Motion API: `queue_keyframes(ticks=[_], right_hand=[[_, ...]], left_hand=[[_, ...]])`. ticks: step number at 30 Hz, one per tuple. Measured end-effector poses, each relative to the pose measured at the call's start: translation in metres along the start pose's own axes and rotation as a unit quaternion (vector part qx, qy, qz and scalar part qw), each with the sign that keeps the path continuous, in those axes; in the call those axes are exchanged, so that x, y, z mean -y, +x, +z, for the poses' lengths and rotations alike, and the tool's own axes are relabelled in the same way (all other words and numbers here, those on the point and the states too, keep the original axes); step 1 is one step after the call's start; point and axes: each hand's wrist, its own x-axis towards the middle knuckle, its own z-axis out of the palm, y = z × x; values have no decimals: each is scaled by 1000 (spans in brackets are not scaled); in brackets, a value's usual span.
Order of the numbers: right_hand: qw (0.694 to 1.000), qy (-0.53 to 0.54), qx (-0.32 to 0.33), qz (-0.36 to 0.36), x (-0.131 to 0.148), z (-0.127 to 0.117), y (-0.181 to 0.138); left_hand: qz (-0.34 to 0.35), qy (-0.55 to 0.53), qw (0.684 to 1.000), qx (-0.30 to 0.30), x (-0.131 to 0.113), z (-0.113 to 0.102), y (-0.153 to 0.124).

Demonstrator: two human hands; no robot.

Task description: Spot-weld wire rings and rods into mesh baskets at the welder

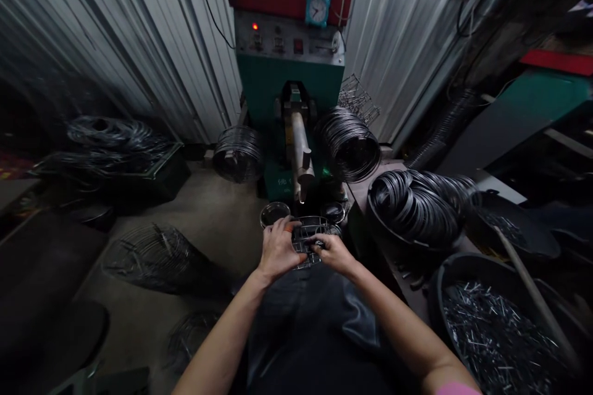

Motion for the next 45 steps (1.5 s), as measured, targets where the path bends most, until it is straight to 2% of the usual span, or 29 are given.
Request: queue_keyframes(ticks=[5, 11, 20, 26, 36, 41, 45], right_hand=[[993, -68, 57, -77, 2, -16, 2], [984, -121, 60, -114, 2, -14, 4], [974, -187, 47, -116, -5, -7, 19], [971, -197, 36, -132, -6, -4, 32], [971, -204, 25, -119, 1, -13, 53], [972, -199, -7, -123, -5, -11, 53], [971, -214, -21, -102, -7, -12, 65]], left_hand=[[-5, -17, 1000, -1, 1, -3, 4], [-5, -23, 1000, 7, 8, -3, 11], [-10, -52, 998, 27, 25, -3, 29], [-2, -76, 997, 11, 36, -4, 40], [-26, -95, 995, 23, 37, -5, 61], [-30, -70, 997, 2, 33, 0, 60], [-35, -62, 997, -7, 33, -2, 72]])
